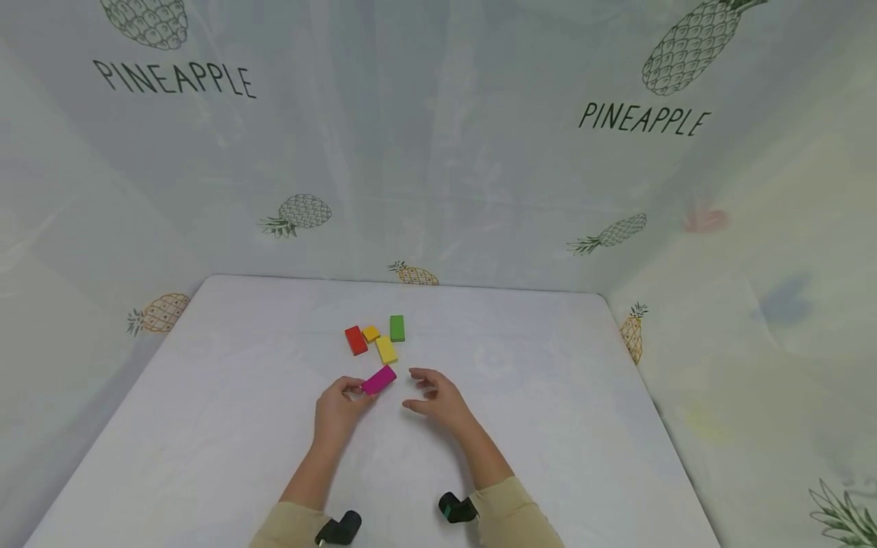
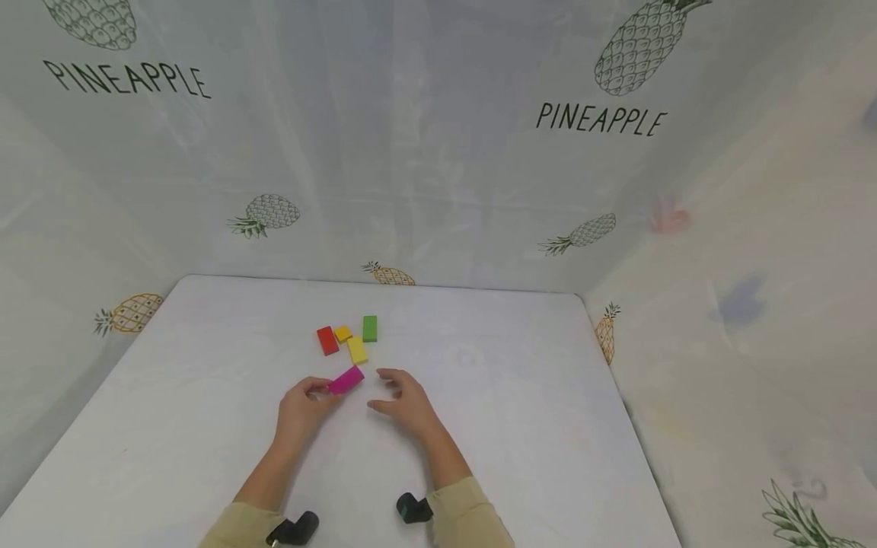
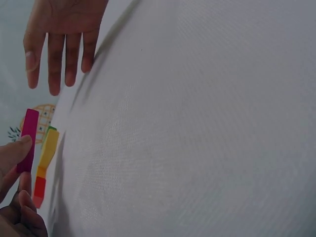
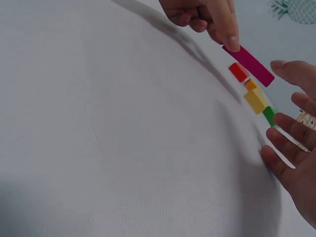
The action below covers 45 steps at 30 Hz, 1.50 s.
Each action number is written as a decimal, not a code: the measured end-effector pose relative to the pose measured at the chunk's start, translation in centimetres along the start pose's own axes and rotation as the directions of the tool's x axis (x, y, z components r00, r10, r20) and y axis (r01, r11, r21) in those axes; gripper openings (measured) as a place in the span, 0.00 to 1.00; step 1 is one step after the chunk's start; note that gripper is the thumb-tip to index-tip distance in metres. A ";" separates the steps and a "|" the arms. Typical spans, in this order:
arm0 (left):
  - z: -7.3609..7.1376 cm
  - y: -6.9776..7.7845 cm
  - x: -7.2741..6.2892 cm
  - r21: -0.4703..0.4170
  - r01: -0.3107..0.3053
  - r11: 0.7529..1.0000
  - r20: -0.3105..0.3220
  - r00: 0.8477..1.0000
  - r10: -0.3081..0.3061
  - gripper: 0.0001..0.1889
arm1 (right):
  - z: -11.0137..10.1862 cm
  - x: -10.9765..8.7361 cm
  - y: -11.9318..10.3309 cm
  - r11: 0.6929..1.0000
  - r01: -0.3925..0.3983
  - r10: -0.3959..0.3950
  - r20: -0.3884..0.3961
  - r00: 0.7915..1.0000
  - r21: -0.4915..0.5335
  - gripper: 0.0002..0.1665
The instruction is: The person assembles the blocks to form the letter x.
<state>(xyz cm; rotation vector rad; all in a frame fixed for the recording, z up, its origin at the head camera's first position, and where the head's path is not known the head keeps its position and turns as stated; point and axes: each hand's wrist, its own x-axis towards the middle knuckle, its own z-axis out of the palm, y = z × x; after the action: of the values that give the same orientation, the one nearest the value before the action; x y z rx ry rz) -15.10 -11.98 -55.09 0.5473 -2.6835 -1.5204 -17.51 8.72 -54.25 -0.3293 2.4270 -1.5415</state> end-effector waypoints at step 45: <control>0.2 -1.7 -3.1 0.077 -0.028 0.997 0.016 1.000 0.027 0.18 | 2.1 -0.1 3.0 0.973 0.170 -0.174 -0.017 0.985 -0.157 0.26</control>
<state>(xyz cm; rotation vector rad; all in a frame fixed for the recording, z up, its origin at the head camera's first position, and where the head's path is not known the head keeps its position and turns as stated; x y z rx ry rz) -11.72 -11.72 -56.12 0.5009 -2.7585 -1.4248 -16.94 8.23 -57.77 -0.5639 2.6092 -1.4353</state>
